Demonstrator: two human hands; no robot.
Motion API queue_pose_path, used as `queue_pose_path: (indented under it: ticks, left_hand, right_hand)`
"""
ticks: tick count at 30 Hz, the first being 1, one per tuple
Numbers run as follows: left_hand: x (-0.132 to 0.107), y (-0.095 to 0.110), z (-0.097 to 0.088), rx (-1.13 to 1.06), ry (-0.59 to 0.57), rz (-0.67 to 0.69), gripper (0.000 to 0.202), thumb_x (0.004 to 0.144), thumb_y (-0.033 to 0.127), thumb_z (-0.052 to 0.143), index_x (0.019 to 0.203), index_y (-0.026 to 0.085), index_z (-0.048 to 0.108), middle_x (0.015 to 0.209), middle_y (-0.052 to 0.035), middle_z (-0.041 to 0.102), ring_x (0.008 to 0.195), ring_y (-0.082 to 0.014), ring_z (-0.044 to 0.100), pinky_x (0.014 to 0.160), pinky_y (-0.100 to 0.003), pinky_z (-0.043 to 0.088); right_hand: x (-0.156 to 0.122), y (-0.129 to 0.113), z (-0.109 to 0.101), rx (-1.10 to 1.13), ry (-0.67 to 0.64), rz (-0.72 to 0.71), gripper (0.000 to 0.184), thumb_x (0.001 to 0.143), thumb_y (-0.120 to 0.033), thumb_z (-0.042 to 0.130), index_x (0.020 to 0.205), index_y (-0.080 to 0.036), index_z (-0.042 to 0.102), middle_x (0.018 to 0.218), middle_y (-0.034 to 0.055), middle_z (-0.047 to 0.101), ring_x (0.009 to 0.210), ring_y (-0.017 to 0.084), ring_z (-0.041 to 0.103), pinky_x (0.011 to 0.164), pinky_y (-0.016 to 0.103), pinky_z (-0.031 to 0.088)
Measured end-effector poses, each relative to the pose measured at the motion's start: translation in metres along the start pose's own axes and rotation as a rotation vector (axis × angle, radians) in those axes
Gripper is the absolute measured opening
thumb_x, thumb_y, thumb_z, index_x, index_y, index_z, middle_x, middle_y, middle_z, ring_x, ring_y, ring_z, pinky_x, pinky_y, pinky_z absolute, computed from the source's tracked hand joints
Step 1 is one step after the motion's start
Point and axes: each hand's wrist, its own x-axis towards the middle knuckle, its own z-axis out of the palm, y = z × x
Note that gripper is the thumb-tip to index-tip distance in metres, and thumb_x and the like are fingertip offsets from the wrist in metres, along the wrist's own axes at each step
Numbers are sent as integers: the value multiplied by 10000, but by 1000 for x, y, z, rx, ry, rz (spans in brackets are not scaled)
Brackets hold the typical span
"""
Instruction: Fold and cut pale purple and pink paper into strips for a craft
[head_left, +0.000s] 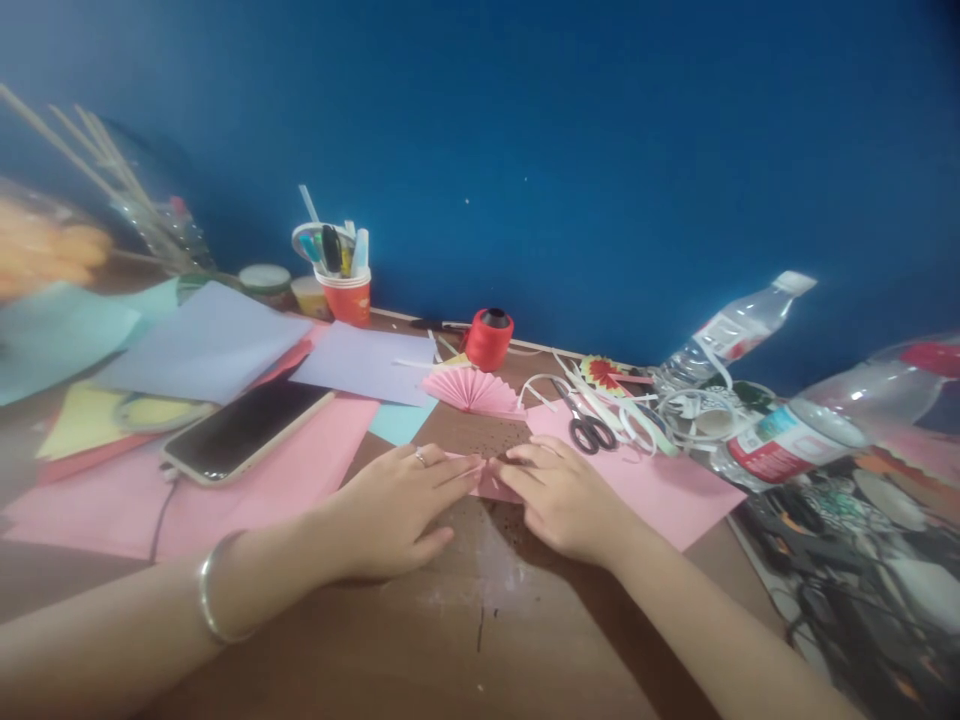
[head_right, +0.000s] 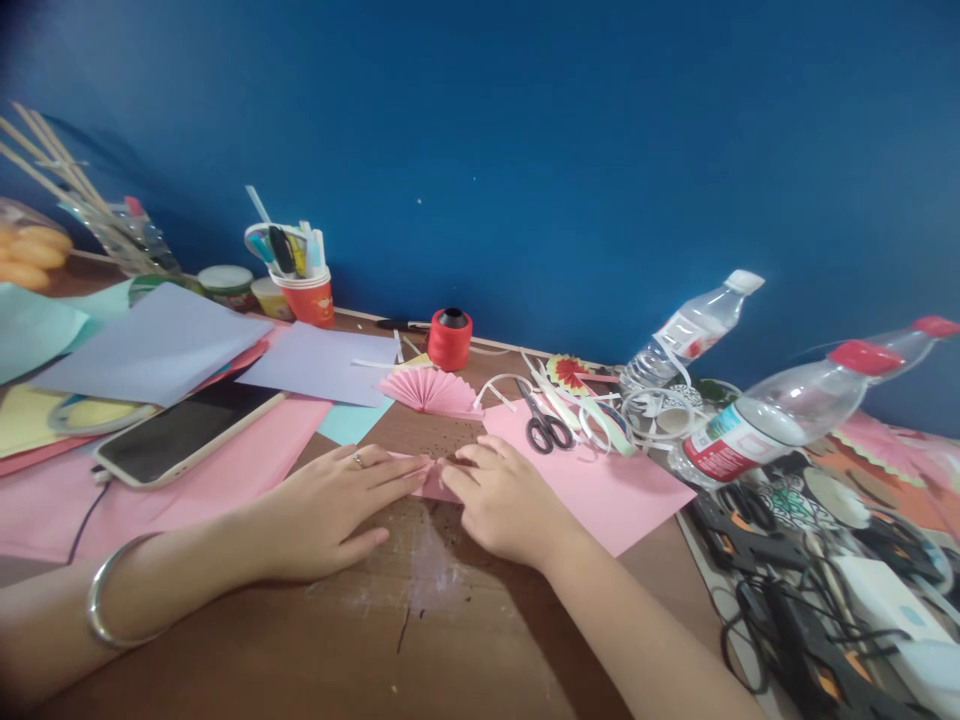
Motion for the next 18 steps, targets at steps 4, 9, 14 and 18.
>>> queue_pose_path:
  ticks: [4, 9, 14, 18]
  left_hand:
    - [-1, -1, 0, 1, -8, -5, 568, 846, 320, 434, 1399, 250, 325, 1479, 7, 347, 1237, -257, 386, 1012, -474, 335]
    - [-2, -1, 0, 2, -16, -16, 573, 841, 321, 443, 1400, 262, 328, 1479, 15, 345, 1244, -258, 390, 1026, -467, 323]
    - [-2, 0, -1, -2, -21, -25, 575, 837, 311, 451, 1398, 273, 330, 1475, 31, 353, 1262, -249, 376, 1042, -460, 312]
    - [-3, -2, 0, -2, -15, -22, 573, 834, 305, 456, 1394, 281, 336, 1473, 39, 355, 1258, -251, 385, 1030, -459, 328]
  right_hand:
    - [-14, 13, -4, 40, -14, 96, 478, 753, -82, 453, 1197, -166, 610, 1108, 130, 600, 1056, 262, 497, 971, 464, 360]
    - [-30, 26, -5, 78, -7, 98, 438, 806, -88, 450, 1197, -199, 613, 1100, 112, 612, 1058, 241, 518, 966, 471, 360]
    - [-35, 35, 1, 55, 45, 119, 258, 880, -226, 544, 1105, -231, 672, 1076, 97, 654, 1037, 240, 557, 937, 455, 396]
    - [-36, 38, 4, 31, 64, 100, 242, 859, -249, 598, 1084, -225, 683, 1075, 100, 682, 1025, 249, 585, 912, 455, 408]
